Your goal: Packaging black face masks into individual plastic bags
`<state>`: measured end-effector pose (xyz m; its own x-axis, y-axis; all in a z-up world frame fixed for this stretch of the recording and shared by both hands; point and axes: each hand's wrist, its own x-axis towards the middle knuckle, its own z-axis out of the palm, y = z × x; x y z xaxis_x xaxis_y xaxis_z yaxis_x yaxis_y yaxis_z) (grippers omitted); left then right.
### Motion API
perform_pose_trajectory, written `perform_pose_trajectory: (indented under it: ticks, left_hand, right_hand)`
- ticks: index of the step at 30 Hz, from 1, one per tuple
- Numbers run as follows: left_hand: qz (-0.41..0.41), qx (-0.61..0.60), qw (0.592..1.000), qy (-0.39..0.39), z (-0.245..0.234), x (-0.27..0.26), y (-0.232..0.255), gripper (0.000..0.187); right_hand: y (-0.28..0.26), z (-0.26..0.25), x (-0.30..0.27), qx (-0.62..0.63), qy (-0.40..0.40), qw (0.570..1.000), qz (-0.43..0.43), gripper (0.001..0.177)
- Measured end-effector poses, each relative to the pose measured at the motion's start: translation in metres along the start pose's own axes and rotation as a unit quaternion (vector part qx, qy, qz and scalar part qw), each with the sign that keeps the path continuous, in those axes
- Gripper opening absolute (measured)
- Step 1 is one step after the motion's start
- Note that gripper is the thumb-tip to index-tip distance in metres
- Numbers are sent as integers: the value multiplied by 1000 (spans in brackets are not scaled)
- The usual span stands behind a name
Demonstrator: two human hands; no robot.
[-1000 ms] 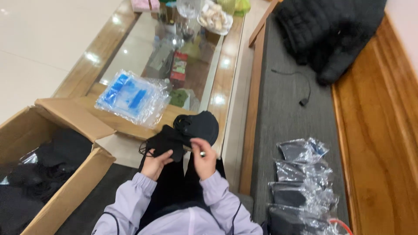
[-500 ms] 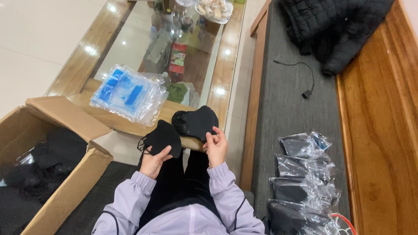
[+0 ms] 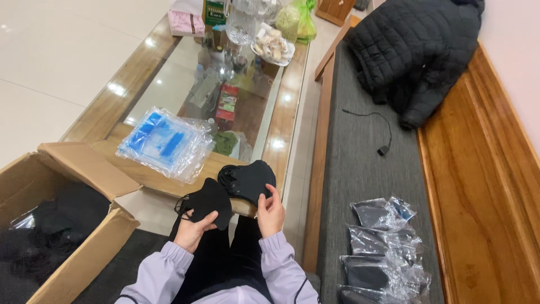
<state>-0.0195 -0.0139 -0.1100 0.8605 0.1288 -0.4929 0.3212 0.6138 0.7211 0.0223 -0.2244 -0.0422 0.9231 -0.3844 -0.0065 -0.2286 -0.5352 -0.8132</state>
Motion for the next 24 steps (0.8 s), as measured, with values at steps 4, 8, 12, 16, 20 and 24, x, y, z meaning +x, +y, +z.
perform_pose_trajectory:
  ticks: [4,8,12,16,20,24]
  left_hand:
    - [-3,1,1000,5,0,6,-4,34]
    - [2,-10,1000,-19,4,0,-2,42]
    - [11,8,999,-48,9,-11,9,34]
    - [-1,-1,997,-74,-1,-2,-1,28]
    - [7,45,997,-56,-6,6,-11,30]
    - [14,55,997,-59,-5,5,-13,24]
  right_hand:
    - [-27,-7,-20,51,24,993,-107,34]
    - [-39,5,-46,130,-106,984,-66,39]
    - [-14,33,-55,142,-148,976,-75,41]
    - [-16,28,-54,176,-158,971,-25,39]
    - [-20,22,-55,127,-145,972,-137,44]
    - [-54,3,-61,36,-66,943,-323,34]
